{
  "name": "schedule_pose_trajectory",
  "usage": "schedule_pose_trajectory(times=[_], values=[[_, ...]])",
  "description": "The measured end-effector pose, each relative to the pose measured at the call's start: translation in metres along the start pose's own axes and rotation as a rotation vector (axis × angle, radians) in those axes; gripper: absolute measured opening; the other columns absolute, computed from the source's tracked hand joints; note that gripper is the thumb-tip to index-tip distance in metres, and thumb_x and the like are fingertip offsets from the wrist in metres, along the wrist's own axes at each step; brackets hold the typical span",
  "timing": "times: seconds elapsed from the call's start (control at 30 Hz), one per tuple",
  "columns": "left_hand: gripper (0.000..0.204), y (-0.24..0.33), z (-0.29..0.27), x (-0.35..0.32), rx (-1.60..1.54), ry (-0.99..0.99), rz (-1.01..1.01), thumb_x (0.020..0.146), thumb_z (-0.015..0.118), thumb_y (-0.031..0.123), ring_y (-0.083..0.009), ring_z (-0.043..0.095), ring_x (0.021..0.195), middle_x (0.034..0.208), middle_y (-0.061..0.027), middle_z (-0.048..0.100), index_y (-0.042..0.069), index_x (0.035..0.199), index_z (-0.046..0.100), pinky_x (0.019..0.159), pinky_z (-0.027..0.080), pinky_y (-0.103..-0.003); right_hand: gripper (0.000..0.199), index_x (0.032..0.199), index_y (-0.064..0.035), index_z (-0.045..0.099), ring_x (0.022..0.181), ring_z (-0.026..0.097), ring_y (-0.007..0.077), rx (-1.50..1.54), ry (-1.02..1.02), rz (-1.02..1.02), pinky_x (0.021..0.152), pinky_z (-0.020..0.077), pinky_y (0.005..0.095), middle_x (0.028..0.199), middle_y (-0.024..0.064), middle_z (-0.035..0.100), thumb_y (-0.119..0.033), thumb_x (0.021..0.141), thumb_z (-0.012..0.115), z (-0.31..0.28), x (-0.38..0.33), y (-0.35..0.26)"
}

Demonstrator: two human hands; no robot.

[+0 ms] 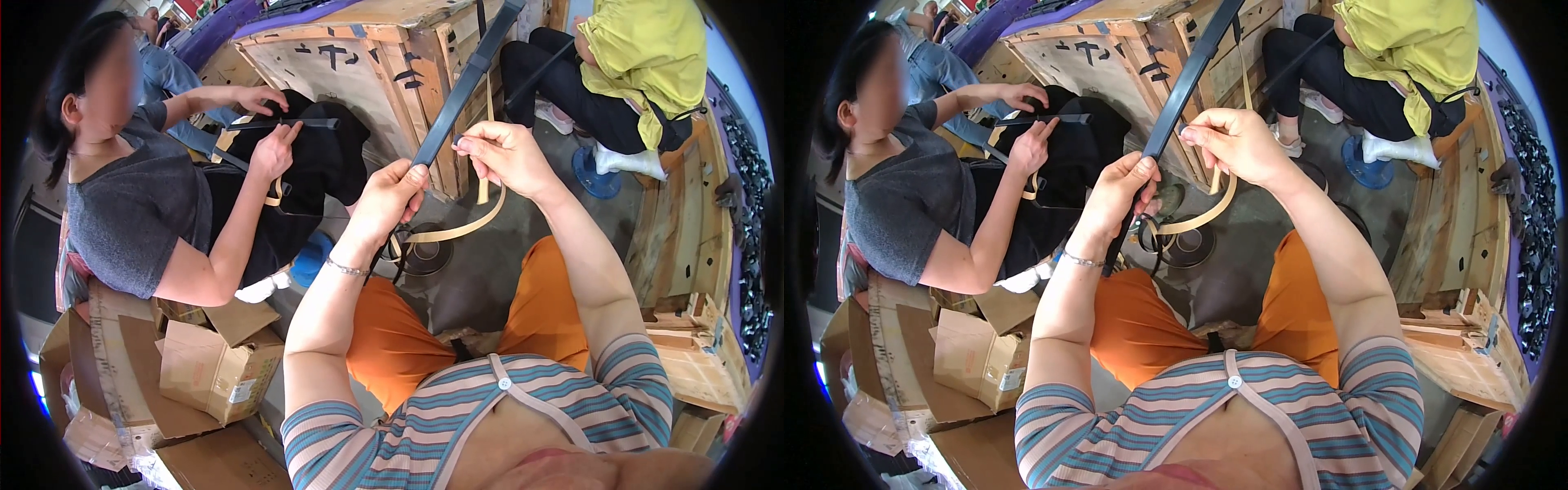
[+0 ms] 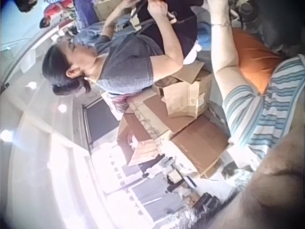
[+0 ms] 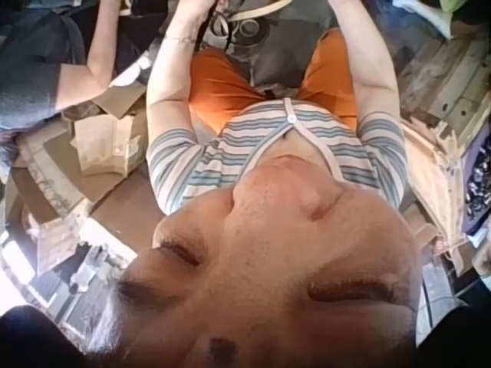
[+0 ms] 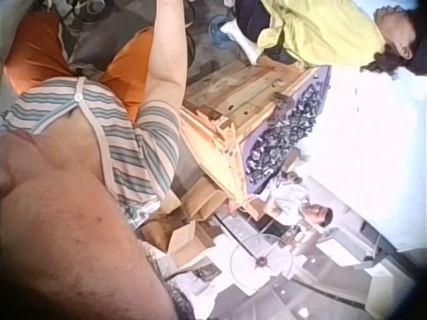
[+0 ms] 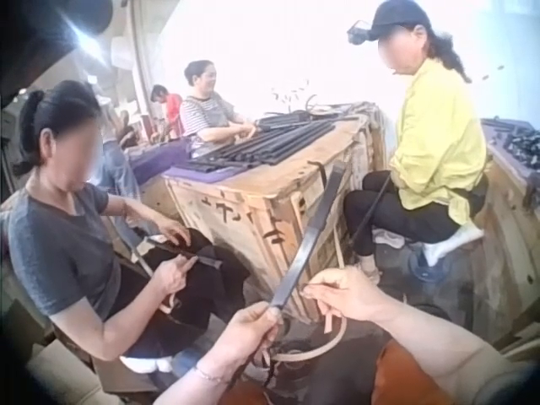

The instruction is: The recorder is applying adhesive strips to black rods as part of a manual manufacturing process.

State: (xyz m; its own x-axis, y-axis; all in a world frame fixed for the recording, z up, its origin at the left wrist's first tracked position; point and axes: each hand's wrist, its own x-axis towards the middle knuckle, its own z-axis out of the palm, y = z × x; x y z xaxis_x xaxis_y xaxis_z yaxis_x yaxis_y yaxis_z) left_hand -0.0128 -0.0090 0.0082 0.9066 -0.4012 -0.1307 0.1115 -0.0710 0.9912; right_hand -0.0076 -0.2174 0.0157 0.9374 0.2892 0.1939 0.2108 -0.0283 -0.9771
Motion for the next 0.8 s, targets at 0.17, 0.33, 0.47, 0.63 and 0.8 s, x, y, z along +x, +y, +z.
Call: schedule_pose_trajectory(times=[0.17, 0.33, 0.47, 0.63, 0.8], values=[[0.027, 0.0, 0.001, -0.001, -0.011, 0.005, -0.021, 0.091, 0.049, 0.025, -0.0086, 0.035, 0.043, 0.053, -0.0014, 0.043, 0.002, 0.077, 0.05, 0.044, 0.033, -0.022, 0.017, 0.084, -0.0015, 0.062, 0.043, 0.044, 0.0021, -0.011, 0.083, -0.024, 0.039, 0.0327, 0.0166, 0.053, -0.001, 0.052, -0.018, 0.086, 0.058, 0.005, 0.004, 0.006], [0.027, 0.0, 0.004, -0.002, 0.015, 0.019, 0.003, 0.091, 0.049, 0.025, -0.0085, 0.035, 0.043, 0.053, -0.0015, 0.043, 0.002, 0.077, 0.05, 0.044, 0.034, -0.022, 0.016, 0.082, -0.0037, 0.064, 0.043, 0.044, 0.0019, -0.018, 0.09, -0.047, 0.039, 0.0329, 0.0171, 0.052, -0.0019, 0.053, -0.019, 0.085, 0.06, 0.01, 0.004, 0.01], [0.027, 0.001, 0.003, -0.003, 0.008, 0.022, 0.001, 0.091, 0.049, 0.025, -0.0084, 0.035, 0.042, 0.053, -0.0013, 0.043, 0.002, 0.077, 0.05, 0.044, 0.034, -0.022, 0.017, 0.081, -0.0038, 0.064, 0.044, 0.043, 0.0017, -0.028, 0.104, -0.035, 0.039, 0.033, 0.0173, 0.051, -0.0022, 0.052, -0.02, 0.085, 0.06, 0.01, 0.005, 0.01], [0.026, 0.002, 0.004, -0.003, 0.022, 0.021, 0.01, 0.091, 0.049, 0.024, -0.0079, 0.035, 0.042, 0.053, -0.0011, 0.043, 0.002, 0.077, 0.05, 0.044, 0.034, -0.022, 0.02, 0.08, -0.0037, 0.063, 0.043, 0.044, 0.0015, -0.051, 0.103, -0.023, 0.039, 0.0331, 0.0172, 0.051, -0.0028, 0.052, -0.023, 0.085, 0.061, 0.011, 0.005, 0.01], [0.025, 0.0, 0.005, -0.003, 0.006, 0.026, 0.01, 0.091, 0.049, 0.023, -0.0075, 0.034, 0.042, 0.052, -0.0008, 0.042, 0.002, 0.077, 0.049, 0.044, 0.034, -0.022, 0.02, 0.08, -0.0038, 0.063, 0.044, 0.044, 0.0015, -0.062, 0.103, -0.033, 0.039, 0.0331, 0.0173, 0.051, -0.0029, 0.052, -0.024, 0.085, 0.061, 0.01, 0.004, 0.009]])
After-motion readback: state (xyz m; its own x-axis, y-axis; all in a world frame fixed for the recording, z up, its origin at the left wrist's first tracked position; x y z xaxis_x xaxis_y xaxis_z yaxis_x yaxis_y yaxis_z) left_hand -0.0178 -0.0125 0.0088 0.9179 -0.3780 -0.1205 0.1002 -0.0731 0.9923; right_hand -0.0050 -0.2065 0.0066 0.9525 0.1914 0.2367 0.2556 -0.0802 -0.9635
